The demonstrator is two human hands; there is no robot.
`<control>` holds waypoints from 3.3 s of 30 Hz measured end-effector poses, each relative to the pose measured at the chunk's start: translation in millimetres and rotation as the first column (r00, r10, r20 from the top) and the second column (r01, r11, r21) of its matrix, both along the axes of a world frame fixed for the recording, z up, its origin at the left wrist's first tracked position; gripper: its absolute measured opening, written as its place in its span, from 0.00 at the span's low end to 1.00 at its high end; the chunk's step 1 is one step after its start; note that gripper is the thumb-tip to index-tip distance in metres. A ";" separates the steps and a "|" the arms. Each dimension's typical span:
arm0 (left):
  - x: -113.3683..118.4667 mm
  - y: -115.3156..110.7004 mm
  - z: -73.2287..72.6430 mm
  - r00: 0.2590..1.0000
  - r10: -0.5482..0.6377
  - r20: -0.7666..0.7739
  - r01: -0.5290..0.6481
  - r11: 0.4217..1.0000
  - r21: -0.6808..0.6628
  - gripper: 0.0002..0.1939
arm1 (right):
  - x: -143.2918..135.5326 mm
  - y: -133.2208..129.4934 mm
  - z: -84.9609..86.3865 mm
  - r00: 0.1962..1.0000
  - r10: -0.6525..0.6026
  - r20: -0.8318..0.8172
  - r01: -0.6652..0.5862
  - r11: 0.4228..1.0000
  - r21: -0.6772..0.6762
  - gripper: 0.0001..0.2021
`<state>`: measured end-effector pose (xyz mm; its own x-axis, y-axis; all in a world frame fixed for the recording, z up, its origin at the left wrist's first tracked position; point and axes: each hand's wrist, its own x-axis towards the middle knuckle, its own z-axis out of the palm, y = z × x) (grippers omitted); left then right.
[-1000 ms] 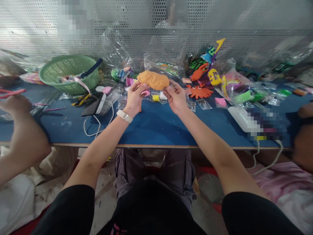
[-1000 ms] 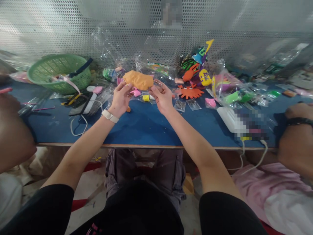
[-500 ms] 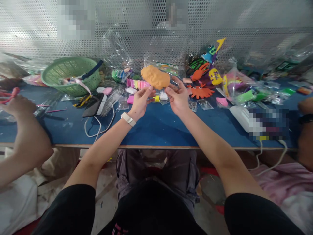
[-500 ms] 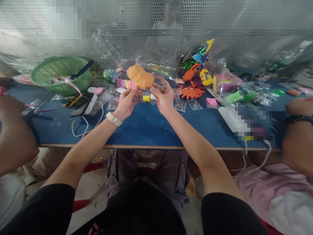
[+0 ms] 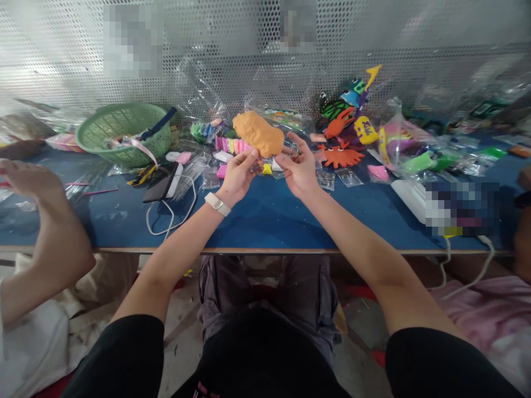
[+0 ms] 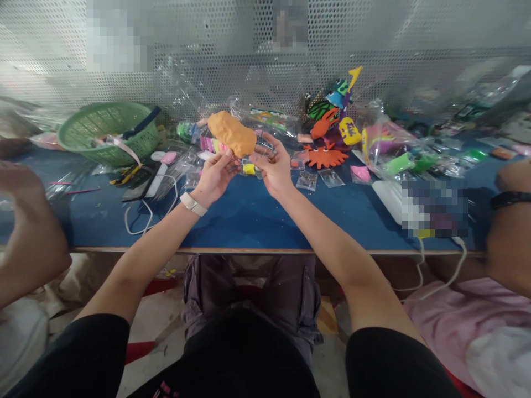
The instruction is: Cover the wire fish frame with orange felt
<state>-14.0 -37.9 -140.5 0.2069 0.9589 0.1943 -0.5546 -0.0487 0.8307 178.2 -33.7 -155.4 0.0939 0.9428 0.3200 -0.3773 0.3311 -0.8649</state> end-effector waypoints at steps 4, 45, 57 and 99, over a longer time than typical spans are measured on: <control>2.1 -2.5 1.7 1.000 0.012 -0.014 -0.012 1.000 -0.007 0.15 | -0.9 -2.3 2.1 0.999 -0.028 0.017 0.028 1.000 0.004 0.55; 6.9 3.5 -9.1 0.997 0.067 -0.047 -0.054 0.971 0.233 0.31 | -12.0 7.1 -15.0 1.000 0.017 -0.010 -0.016 0.996 0.084 0.46; 3.5 -2.7 -3.1 0.999 0.035 -0.031 -0.030 0.991 0.131 0.21 | -2.8 13.5 -12.4 1.000 -0.003 0.005 0.003 0.999 0.054 0.46; 4.7 4.2 -12.1 0.994 0.089 -0.059 -0.077 0.980 0.184 0.25 | -20.0 -9.3 -5.5 0.982 -0.155 0.106 0.137 0.977 0.160 0.46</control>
<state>-9.4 -33.7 -152.7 0.1466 0.9233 0.3550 -0.4859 -0.2454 0.8389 158.2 -43.0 -160.8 0.1808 0.8612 0.4750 -0.2140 0.5059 -0.8356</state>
